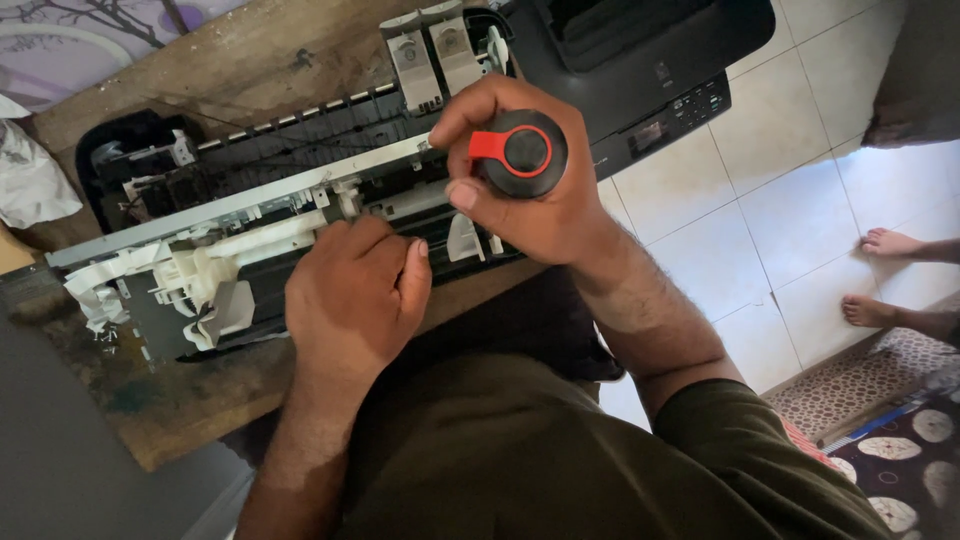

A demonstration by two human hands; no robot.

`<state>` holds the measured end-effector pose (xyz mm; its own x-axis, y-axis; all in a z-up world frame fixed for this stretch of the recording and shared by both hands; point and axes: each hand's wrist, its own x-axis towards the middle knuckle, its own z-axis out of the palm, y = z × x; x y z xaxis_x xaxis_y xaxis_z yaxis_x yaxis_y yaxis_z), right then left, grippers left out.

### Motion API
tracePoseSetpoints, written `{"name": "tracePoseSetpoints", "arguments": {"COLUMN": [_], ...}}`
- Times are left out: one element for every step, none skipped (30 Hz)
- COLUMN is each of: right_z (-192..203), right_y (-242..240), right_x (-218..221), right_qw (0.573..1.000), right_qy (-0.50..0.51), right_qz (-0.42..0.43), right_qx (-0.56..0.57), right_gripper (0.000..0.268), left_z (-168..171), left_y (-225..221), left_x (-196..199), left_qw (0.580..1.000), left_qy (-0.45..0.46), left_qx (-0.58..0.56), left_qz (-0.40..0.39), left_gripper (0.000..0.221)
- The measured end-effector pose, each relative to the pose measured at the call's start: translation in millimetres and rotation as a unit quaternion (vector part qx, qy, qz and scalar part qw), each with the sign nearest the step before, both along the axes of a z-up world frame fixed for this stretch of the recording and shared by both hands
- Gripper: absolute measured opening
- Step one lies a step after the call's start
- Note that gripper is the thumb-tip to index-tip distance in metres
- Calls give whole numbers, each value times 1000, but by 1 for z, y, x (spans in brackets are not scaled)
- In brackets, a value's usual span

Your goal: Disassembling the internal mechanism of a printer by removing screws with a screwdriver and manually separating components.

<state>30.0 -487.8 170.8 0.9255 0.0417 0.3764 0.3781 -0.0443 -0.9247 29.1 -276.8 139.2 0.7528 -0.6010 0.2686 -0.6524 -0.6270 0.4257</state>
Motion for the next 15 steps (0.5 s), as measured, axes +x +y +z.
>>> {"name": "tracePoseSetpoints", "arguments": {"right_z": [0, 0, -1, -1, -2, -2, -3, -3, -3, -3, -2, 0, 1, 1, 1], "right_y": [1, 1, 1, 0, 1, 2, 2, 2, 2, 1, 1, 1, 0, 0, 0], "right_x": [-1, -1, -1, -1, 0, 1, 3, 2, 1, 0, 0, 0, 0, 1, 1], "right_qw": [1000, 1000, 1000, 1000, 1000, 1000, 1000, 1000, 1000, 1000, 1000, 1000, 1000, 1000, 1000], "right_qy": [4, 4, -1, -7, -7, -9, -12, -12, -2, 8, 9, 0, -9, -9, -15], "right_qz": [6, 6, 11, 16, 15, 13, 12, 12, 13, 13, 13, 12, 10, 9, 5], "right_qx": [13, 13, 15, 17, 17, 15, 12, 12, 9, 7, 7, 10, 13, 14, 9], "right_gripper": [29, 29, 29, 30, 30, 29, 28, 28, 26, 24, 24, 27, 29, 29, 28], "left_z": [1, 1, 1, 2, 1, 0, 0, 0, 0, 0, 1, 1, 1, 0, 0], "left_y": [0, 0, 0, 0, 0, 0, 0, 0, 1, 1, 0, 0, 0, 0, 0], "left_x": [0, 0, 0, 0, 0, 0, 0, 1, 1, 1, 1, 0, 0, 0, 0], "left_qw": [1000, 1000, 1000, 1000, 1000, 1000, 1000, 1000, 1000, 1000, 1000, 1000, 1000, 1000, 1000], "left_qy": [-1, -1, -5, -9, -9, -6, -4, -5, -4, -3, -2, -7, -11, -11, -10], "left_qx": [-9, -9, -8, -8, -8, -1, 6, 5, 0, -5, -5, -5, -5, -5, 4], "left_qz": [0, 0, -2, -4, -5, -3, -1, -1, -4, -6, -6, -1, 3, 2, 3], "left_gripper": [29, 29, 29, 29, 29, 29, 30, 30, 31, 31, 31, 31, 31, 31, 31]}}
